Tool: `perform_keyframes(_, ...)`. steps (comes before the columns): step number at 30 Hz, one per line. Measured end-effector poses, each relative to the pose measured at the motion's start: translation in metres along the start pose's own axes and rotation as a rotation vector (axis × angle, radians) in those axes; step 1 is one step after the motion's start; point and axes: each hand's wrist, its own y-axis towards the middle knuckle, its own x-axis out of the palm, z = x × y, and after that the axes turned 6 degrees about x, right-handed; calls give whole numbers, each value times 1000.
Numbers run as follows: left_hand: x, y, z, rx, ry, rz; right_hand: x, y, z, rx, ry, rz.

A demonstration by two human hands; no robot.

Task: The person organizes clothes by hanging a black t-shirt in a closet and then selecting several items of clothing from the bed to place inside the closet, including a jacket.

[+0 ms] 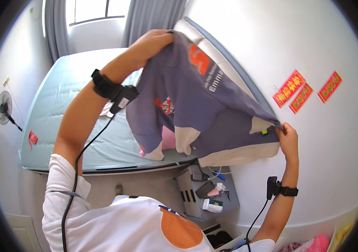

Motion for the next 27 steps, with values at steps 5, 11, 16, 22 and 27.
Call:
perform_keyframes(5, -56, -3, 8, 51, 408, -175, 111, -11, -159, -132, 357, -30)
perform_keyframes(11, -141, -9, -19, 108, 620, -326, 277, -36, -362, -305, 664, -234)
perform_keyframes(16, -250, -10, -48, 307, 767, -348, 354, -21, -424, -11, 892, -357)
perform_keyframes(22, -376, -36, -116, 317, 772, -473, 352, 4, -470, -22, 596, -609)
perform_keyframes(27, -430, -93, -210, -101, 605, -369, 335, 16, -492, 17, 805, -587)
